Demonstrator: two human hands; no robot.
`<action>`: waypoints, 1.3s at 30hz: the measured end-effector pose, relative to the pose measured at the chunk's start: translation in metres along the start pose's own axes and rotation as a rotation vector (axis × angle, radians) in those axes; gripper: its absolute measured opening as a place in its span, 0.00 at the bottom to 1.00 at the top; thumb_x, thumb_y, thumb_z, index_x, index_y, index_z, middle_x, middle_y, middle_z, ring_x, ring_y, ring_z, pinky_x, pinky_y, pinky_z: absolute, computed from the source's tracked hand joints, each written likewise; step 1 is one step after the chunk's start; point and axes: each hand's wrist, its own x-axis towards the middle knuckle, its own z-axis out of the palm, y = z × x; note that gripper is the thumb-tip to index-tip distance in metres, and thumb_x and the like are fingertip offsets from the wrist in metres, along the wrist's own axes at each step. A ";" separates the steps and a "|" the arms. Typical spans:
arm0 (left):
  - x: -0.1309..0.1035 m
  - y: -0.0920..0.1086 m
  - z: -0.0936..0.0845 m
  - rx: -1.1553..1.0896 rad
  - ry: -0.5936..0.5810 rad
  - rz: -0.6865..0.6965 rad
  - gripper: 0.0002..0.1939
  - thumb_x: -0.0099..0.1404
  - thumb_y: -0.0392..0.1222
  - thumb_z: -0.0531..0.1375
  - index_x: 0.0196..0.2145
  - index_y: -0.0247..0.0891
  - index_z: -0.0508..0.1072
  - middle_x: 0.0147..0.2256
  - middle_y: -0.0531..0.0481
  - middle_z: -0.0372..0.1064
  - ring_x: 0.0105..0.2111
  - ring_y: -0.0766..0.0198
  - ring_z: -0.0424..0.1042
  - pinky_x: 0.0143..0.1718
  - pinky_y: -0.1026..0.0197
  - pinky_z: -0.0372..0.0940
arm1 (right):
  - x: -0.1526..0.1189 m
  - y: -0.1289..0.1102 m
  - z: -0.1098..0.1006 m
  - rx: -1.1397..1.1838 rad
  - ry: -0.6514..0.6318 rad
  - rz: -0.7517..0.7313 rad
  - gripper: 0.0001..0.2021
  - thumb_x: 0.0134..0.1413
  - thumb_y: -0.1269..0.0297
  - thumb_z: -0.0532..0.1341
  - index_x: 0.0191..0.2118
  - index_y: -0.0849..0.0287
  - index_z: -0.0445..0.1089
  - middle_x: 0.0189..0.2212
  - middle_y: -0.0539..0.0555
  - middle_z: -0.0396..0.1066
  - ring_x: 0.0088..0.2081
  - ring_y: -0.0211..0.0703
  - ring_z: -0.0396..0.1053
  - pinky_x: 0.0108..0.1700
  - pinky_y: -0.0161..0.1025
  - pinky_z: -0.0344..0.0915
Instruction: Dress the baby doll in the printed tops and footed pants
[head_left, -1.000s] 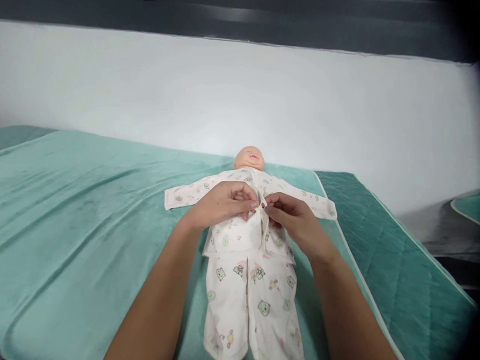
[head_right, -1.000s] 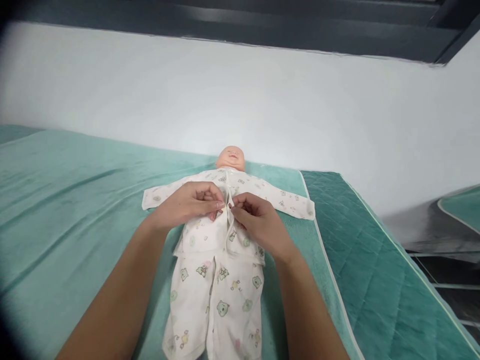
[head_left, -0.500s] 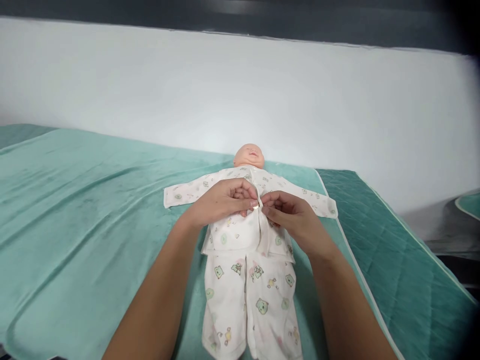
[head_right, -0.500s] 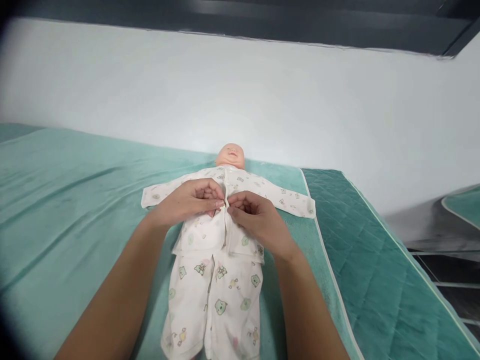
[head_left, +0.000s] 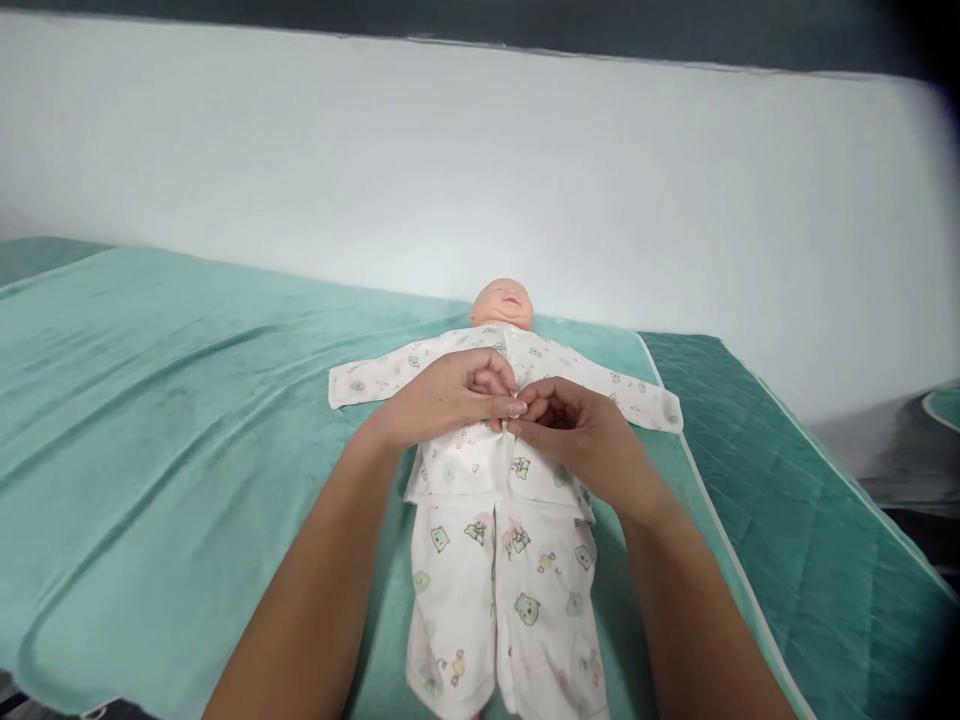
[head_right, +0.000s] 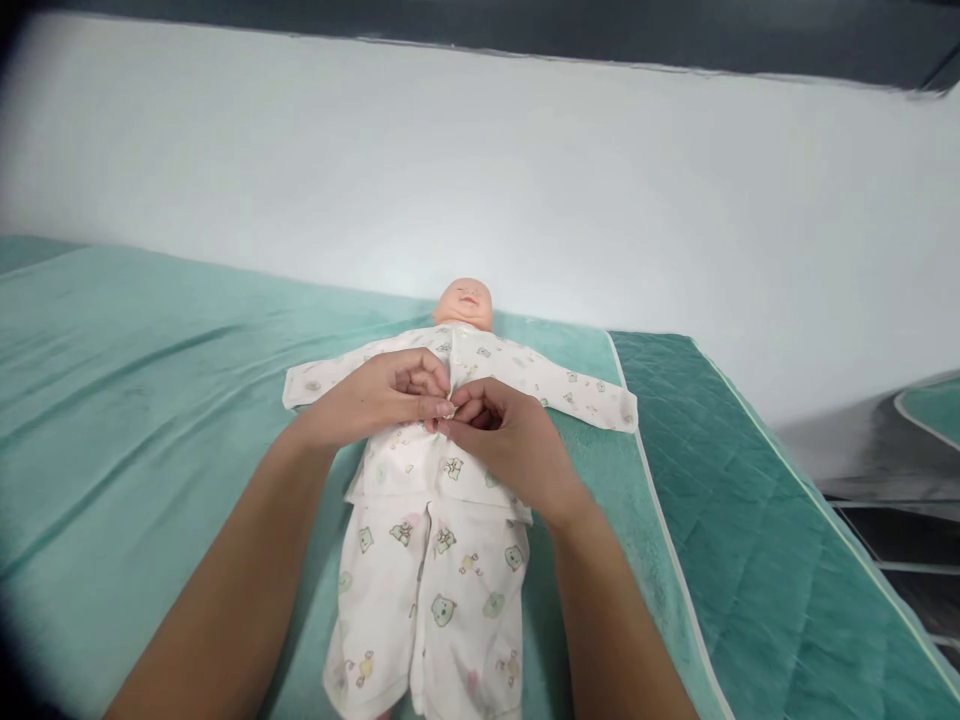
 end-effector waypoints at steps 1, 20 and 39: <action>0.000 0.000 0.000 0.005 0.004 0.000 0.11 0.60 0.45 0.65 0.36 0.38 0.69 0.29 0.52 0.71 0.30 0.66 0.71 0.33 0.63 0.64 | 0.000 -0.001 0.001 -0.026 0.008 0.002 0.11 0.51 0.57 0.68 0.37 0.56 0.72 0.28 0.47 0.68 0.29 0.34 0.61 0.30 0.34 0.56; -0.009 0.007 -0.007 0.143 -0.029 -0.055 0.09 0.58 0.38 0.62 0.38 0.40 0.72 0.31 0.52 0.70 0.29 0.69 0.66 0.27 0.66 0.60 | 0.002 0.007 0.000 0.095 0.032 -0.017 0.12 0.58 0.54 0.62 0.43 0.54 0.69 0.22 0.47 0.68 0.23 0.34 0.56 0.23 0.34 0.51; -0.002 -0.002 -0.004 0.267 0.422 0.195 0.14 0.70 0.49 0.54 0.41 0.41 0.76 0.44 0.48 0.75 0.43 0.62 0.72 0.43 0.61 0.67 | 0.004 0.018 0.016 -0.016 0.536 -0.312 0.07 0.60 0.60 0.59 0.41 0.51 0.73 0.38 0.52 0.75 0.40 0.44 0.71 0.44 0.45 0.66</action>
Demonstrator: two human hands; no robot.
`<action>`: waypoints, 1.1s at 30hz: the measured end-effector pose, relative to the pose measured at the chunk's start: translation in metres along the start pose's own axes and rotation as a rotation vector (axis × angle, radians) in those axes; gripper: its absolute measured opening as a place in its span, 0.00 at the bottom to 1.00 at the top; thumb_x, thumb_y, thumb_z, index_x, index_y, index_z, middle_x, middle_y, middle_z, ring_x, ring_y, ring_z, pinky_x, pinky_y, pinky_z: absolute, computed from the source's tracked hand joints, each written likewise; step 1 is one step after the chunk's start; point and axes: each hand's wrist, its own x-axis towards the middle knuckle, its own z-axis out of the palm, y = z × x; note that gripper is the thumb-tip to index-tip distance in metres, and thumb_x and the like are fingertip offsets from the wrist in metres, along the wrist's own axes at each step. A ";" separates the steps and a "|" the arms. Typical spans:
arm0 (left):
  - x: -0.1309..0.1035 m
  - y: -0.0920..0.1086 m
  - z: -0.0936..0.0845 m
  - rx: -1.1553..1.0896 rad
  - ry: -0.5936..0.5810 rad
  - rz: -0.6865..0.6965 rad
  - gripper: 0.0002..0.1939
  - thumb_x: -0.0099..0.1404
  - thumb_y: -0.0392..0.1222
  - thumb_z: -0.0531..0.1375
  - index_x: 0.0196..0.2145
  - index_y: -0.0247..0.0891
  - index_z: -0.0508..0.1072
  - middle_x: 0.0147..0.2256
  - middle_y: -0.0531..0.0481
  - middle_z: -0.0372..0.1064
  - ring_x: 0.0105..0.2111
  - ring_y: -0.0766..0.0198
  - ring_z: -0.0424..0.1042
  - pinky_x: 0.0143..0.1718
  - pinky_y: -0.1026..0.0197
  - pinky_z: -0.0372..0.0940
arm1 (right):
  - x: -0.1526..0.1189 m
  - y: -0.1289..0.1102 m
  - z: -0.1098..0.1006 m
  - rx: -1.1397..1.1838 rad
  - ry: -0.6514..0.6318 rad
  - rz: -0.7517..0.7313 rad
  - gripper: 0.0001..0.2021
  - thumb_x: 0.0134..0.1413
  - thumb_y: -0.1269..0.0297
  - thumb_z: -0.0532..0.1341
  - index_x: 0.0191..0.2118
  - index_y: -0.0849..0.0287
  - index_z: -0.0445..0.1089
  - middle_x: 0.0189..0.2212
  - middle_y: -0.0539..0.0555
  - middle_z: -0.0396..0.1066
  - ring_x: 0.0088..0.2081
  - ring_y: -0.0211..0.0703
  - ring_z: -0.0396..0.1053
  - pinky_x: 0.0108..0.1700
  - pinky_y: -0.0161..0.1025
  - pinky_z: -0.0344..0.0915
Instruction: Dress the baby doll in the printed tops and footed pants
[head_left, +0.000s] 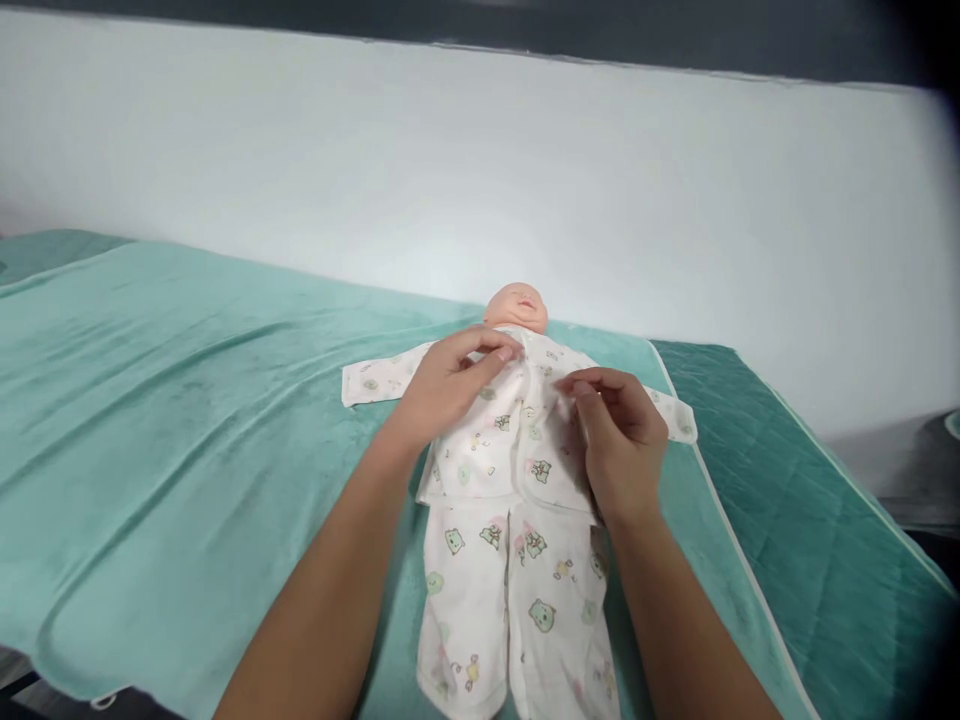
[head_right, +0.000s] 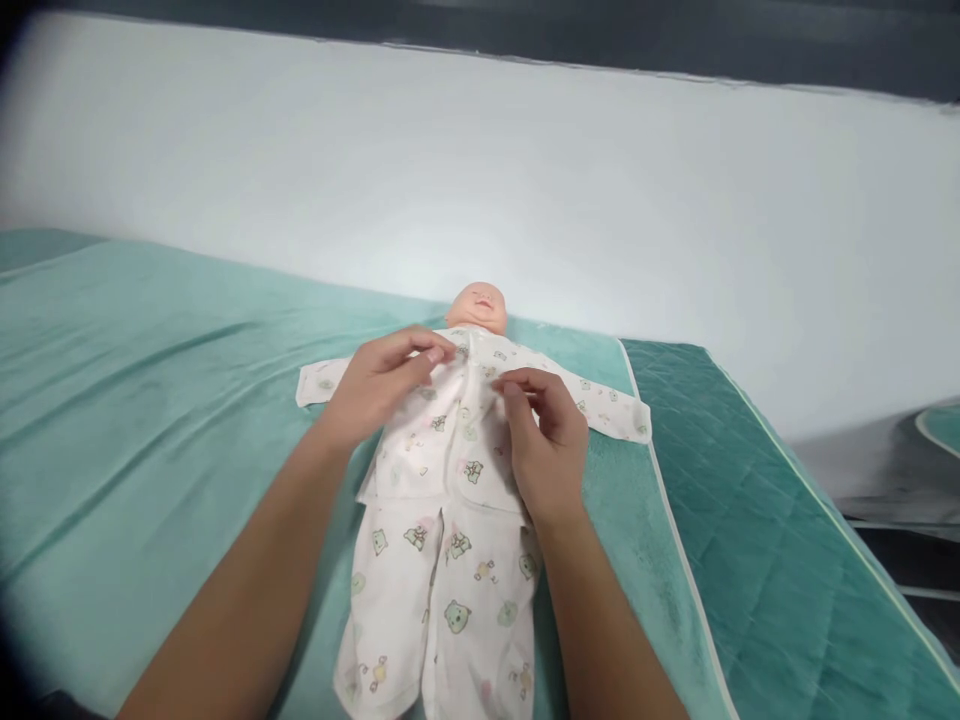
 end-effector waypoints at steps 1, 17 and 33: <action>0.002 -0.003 0.005 0.045 0.041 0.054 0.13 0.70 0.47 0.53 0.44 0.42 0.76 0.49 0.48 0.74 0.49 0.61 0.70 0.49 0.59 0.65 | 0.001 0.002 0.000 -0.009 -0.004 -0.009 0.08 0.61 0.59 0.58 0.43 0.50 0.73 0.43 0.53 0.75 0.45 0.46 0.71 0.49 0.47 0.66; 0.017 -0.019 0.022 0.311 -0.062 0.092 0.24 0.70 0.55 0.52 0.60 0.46 0.66 0.64 0.50 0.60 0.66 0.56 0.54 0.66 0.50 0.50 | 0.011 0.016 0.004 -0.131 -0.249 -0.070 0.17 0.63 0.55 0.58 0.56 0.46 0.67 0.62 0.52 0.63 0.64 0.47 0.57 0.67 0.53 0.53; 0.017 -0.022 0.023 0.340 -0.043 0.034 0.25 0.69 0.49 0.54 0.61 0.45 0.63 0.63 0.48 0.61 0.63 0.54 0.59 0.62 0.50 0.55 | 0.050 0.031 0.006 -0.279 -0.401 -0.138 0.21 0.65 0.49 0.53 0.59 0.49 0.65 0.60 0.53 0.64 0.63 0.46 0.57 0.65 0.50 0.53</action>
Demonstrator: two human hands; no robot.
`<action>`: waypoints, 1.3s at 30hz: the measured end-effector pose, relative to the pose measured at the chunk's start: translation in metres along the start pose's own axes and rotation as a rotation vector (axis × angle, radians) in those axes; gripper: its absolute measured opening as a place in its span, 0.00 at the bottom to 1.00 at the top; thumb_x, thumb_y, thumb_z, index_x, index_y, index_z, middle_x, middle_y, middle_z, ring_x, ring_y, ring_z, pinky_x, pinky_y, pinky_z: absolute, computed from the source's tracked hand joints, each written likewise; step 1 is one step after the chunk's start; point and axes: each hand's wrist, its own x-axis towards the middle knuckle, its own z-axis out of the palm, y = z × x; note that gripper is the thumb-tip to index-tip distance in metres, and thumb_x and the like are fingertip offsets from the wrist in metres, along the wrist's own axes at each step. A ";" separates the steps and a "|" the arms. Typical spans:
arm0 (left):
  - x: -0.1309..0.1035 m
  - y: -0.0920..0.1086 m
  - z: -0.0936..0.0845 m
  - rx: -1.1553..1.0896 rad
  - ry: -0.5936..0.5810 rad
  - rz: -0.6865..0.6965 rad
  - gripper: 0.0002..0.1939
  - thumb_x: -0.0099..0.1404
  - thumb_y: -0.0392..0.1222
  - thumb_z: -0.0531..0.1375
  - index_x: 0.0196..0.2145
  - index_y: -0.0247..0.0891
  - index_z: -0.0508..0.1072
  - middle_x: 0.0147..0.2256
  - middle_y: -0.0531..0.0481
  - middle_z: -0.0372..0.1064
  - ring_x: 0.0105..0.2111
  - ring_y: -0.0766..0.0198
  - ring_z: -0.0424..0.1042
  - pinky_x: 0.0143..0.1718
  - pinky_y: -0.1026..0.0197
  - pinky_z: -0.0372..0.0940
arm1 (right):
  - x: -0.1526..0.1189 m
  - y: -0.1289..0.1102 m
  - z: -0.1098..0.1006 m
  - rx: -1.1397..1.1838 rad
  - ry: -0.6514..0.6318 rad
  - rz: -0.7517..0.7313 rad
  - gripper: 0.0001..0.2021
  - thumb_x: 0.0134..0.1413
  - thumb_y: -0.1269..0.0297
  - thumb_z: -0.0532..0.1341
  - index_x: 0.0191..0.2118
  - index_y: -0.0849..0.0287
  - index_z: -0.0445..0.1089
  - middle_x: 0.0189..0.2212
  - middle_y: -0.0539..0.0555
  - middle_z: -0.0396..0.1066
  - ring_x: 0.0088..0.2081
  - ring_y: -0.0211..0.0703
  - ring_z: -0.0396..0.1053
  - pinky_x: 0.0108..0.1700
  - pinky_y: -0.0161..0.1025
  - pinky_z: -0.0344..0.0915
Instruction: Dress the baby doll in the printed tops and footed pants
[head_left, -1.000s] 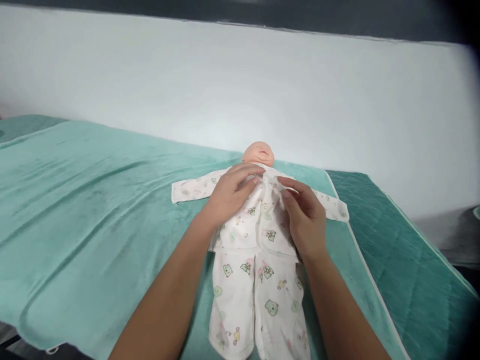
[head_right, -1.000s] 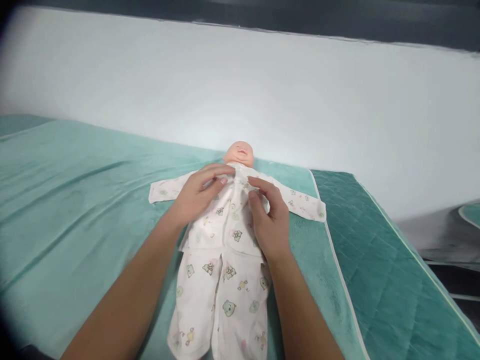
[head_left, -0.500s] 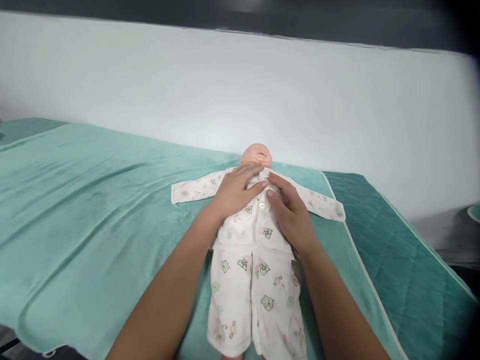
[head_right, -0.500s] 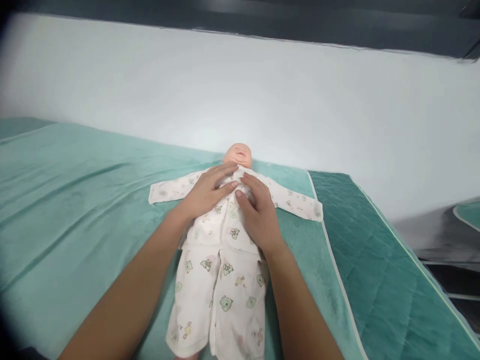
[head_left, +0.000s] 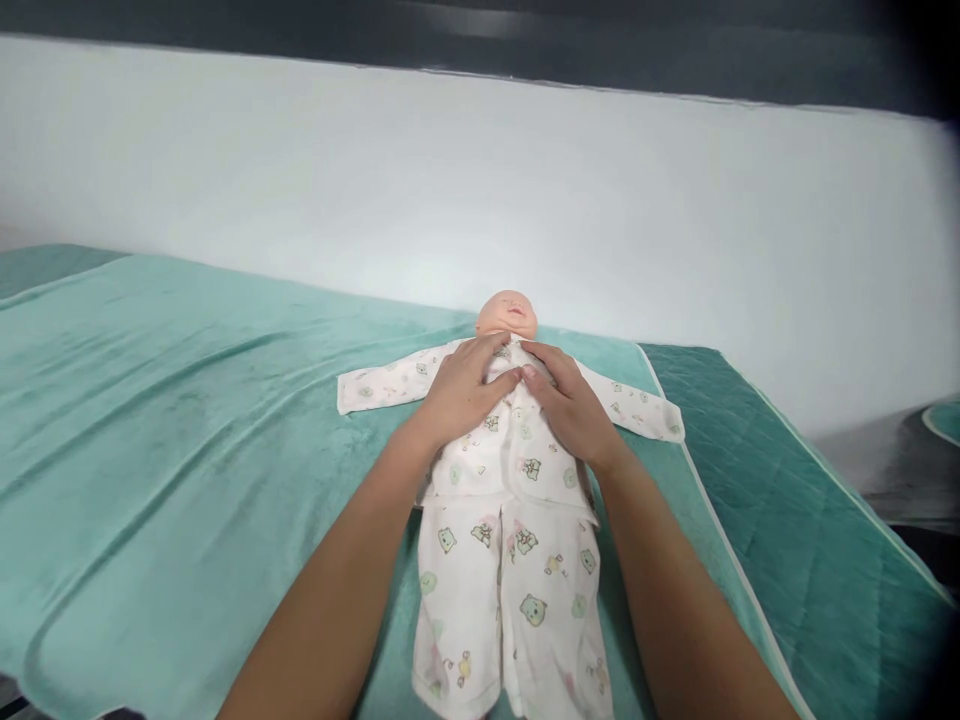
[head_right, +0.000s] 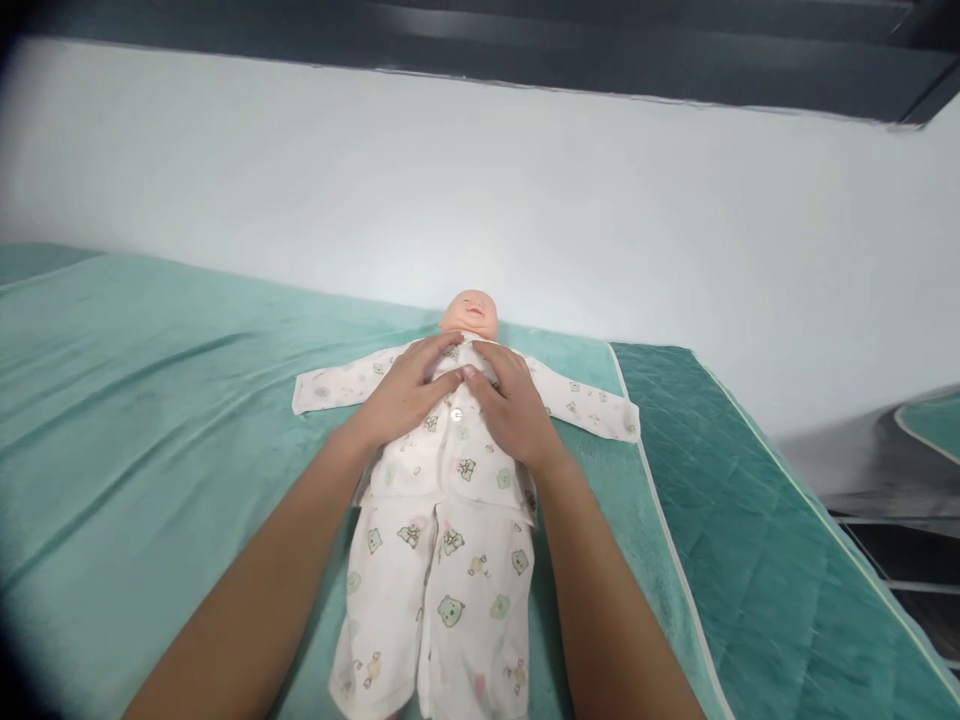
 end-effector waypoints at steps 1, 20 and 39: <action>0.000 0.000 0.000 0.000 0.000 0.000 0.24 0.69 0.49 0.54 0.61 0.46 0.63 0.63 0.48 0.61 0.63 0.54 0.59 0.62 0.49 0.55 | 0.000 0.000 0.000 -0.015 -0.006 -0.014 0.21 0.65 0.49 0.53 0.59 0.49 0.65 0.60 0.53 0.64 0.62 0.46 0.57 0.65 0.50 0.53; 0.000 -0.008 0.005 -0.052 0.060 0.054 0.19 0.72 0.47 0.50 0.57 0.49 0.68 0.60 0.54 0.64 0.62 0.60 0.60 0.65 0.54 0.55 | -0.004 -0.001 0.005 0.138 0.103 -0.011 0.21 0.68 0.49 0.48 0.57 0.48 0.68 0.58 0.51 0.67 0.61 0.45 0.60 0.65 0.49 0.53; 0.001 -0.006 0.002 -0.071 0.039 0.028 0.19 0.72 0.48 0.51 0.57 0.46 0.68 0.61 0.52 0.64 0.63 0.59 0.60 0.65 0.54 0.54 | -0.013 -0.003 0.004 0.174 0.209 -0.064 0.12 0.65 0.60 0.56 0.42 0.47 0.78 0.52 0.49 0.72 0.58 0.45 0.64 0.63 0.51 0.57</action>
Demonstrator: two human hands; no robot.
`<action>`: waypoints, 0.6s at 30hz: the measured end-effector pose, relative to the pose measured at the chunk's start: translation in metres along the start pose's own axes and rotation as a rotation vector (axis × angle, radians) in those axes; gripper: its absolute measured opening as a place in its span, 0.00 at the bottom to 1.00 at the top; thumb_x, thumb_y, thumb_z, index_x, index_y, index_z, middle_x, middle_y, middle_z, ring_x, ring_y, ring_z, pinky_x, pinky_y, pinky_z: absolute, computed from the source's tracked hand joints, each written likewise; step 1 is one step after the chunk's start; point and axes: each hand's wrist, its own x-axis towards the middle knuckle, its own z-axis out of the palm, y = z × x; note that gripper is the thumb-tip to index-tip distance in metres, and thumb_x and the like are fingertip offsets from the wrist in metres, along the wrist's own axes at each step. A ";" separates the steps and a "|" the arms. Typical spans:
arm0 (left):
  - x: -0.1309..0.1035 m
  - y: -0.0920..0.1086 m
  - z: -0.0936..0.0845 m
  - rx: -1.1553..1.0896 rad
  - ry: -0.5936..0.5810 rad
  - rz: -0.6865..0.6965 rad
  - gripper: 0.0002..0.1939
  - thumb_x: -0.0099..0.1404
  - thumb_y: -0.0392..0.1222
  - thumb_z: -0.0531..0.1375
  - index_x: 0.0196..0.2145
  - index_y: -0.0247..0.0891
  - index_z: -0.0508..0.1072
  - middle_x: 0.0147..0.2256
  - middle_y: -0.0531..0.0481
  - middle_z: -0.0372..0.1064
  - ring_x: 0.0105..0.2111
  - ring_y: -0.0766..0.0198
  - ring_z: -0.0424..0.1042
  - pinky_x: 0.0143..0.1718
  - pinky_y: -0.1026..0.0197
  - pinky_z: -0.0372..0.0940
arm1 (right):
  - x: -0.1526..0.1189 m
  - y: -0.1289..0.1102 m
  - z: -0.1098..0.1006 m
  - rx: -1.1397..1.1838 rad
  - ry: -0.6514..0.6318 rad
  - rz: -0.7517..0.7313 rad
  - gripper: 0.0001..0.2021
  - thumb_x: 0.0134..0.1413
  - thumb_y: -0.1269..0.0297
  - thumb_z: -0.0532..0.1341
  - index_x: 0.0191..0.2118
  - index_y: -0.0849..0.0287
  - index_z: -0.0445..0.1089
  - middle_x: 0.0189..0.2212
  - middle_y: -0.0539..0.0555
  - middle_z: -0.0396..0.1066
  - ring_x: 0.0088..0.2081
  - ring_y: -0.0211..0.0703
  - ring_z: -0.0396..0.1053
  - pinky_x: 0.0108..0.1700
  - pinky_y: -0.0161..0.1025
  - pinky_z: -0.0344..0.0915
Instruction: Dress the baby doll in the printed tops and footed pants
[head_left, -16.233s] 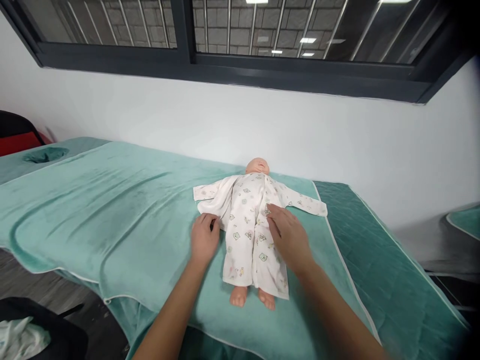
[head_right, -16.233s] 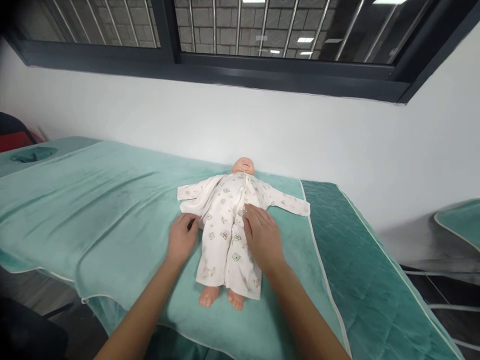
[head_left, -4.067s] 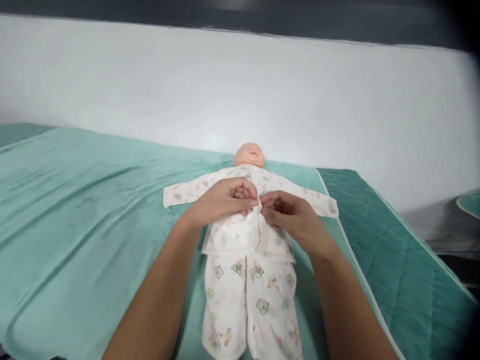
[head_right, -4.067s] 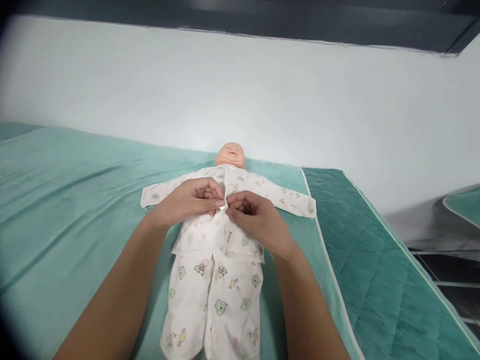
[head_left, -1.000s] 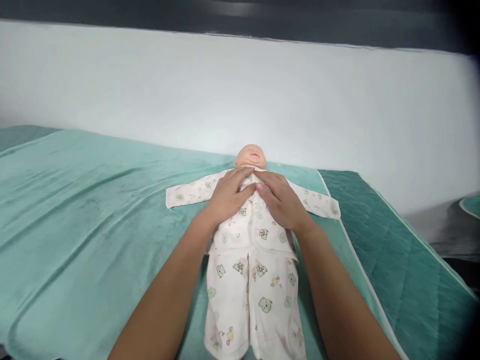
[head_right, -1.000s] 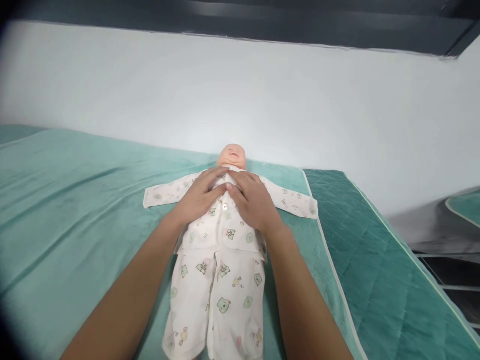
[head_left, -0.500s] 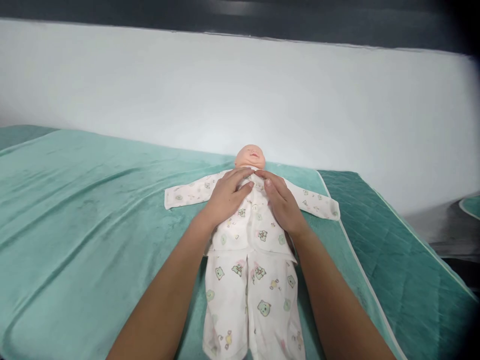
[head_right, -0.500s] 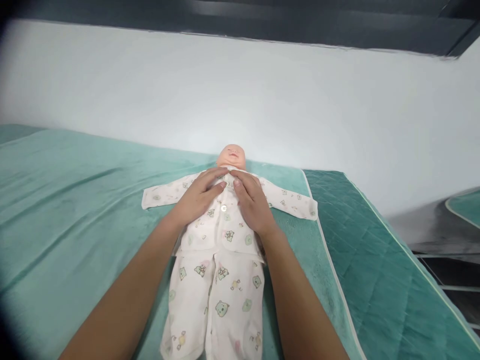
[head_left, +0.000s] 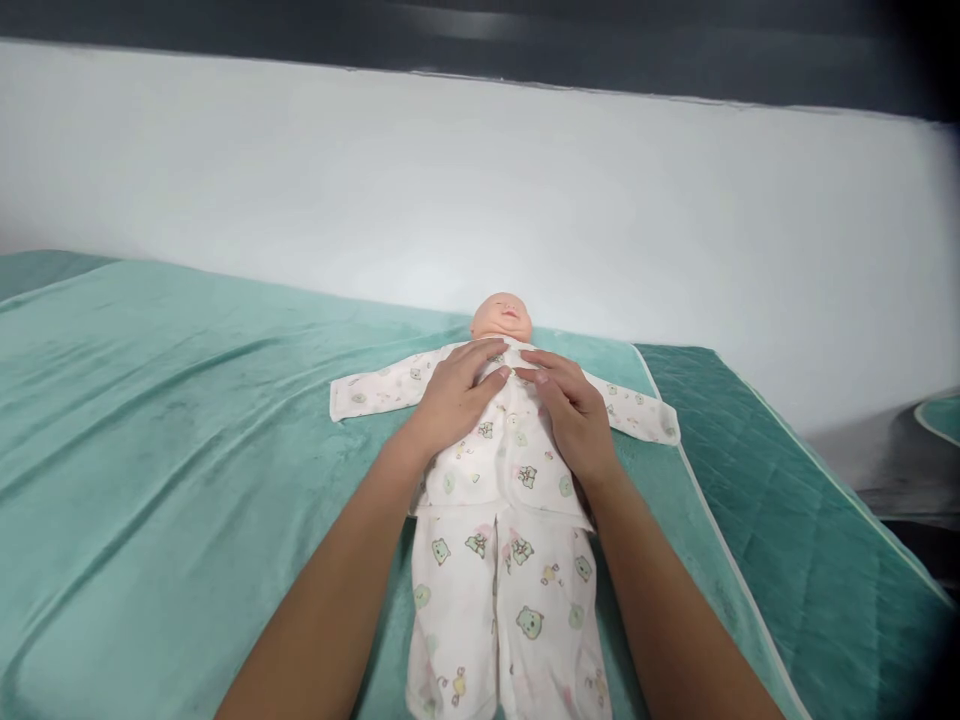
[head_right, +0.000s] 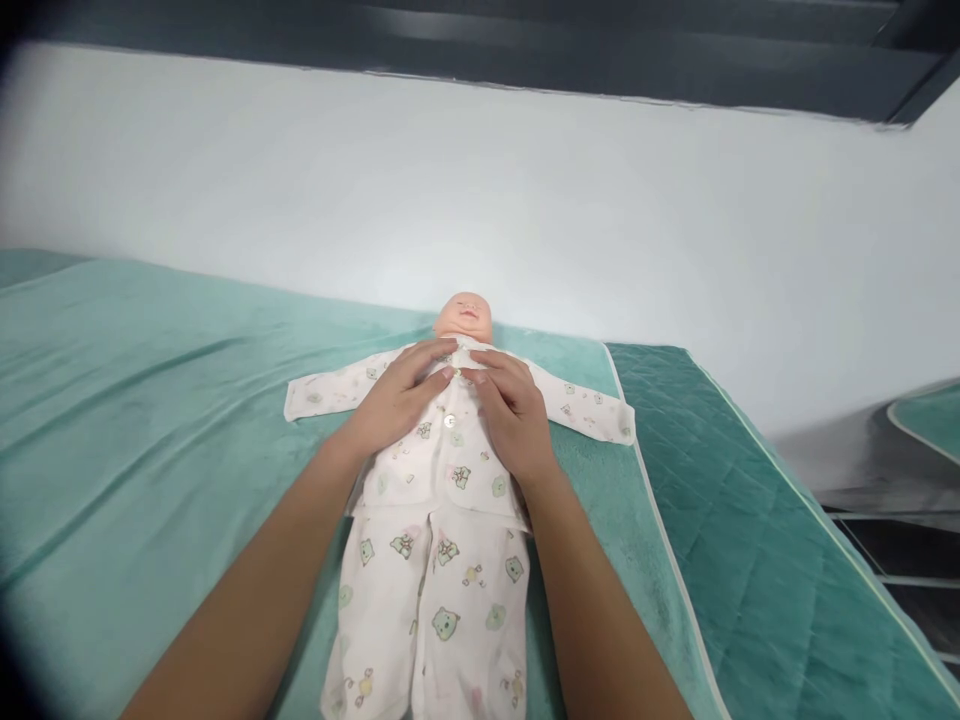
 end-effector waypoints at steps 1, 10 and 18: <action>0.000 0.000 0.000 0.001 0.001 0.000 0.19 0.72 0.48 0.51 0.57 0.46 0.68 0.61 0.52 0.64 0.63 0.59 0.60 0.65 0.54 0.54 | 0.000 0.000 0.000 -0.007 0.000 0.004 0.13 0.65 0.60 0.55 0.43 0.47 0.78 0.53 0.49 0.72 0.59 0.45 0.64 0.64 0.51 0.57; -0.001 -0.001 0.000 0.012 0.002 -0.007 0.21 0.71 0.46 0.51 0.60 0.49 0.64 0.61 0.52 0.63 0.62 0.58 0.61 0.63 0.52 0.56 | 0.009 0.002 -0.001 -0.198 -0.159 -0.007 0.20 0.66 0.53 0.53 0.61 0.46 0.64 0.60 0.50 0.66 0.63 0.46 0.56 0.66 0.52 0.53; -0.002 -0.003 0.003 0.003 0.026 -0.003 0.21 0.71 0.47 0.51 0.60 0.48 0.65 0.62 0.52 0.63 0.62 0.58 0.60 0.64 0.53 0.55 | 0.011 -0.001 -0.001 -0.299 -0.199 -0.010 0.22 0.67 0.50 0.50 0.62 0.49 0.63 0.59 0.51 0.66 0.62 0.49 0.57 0.65 0.53 0.53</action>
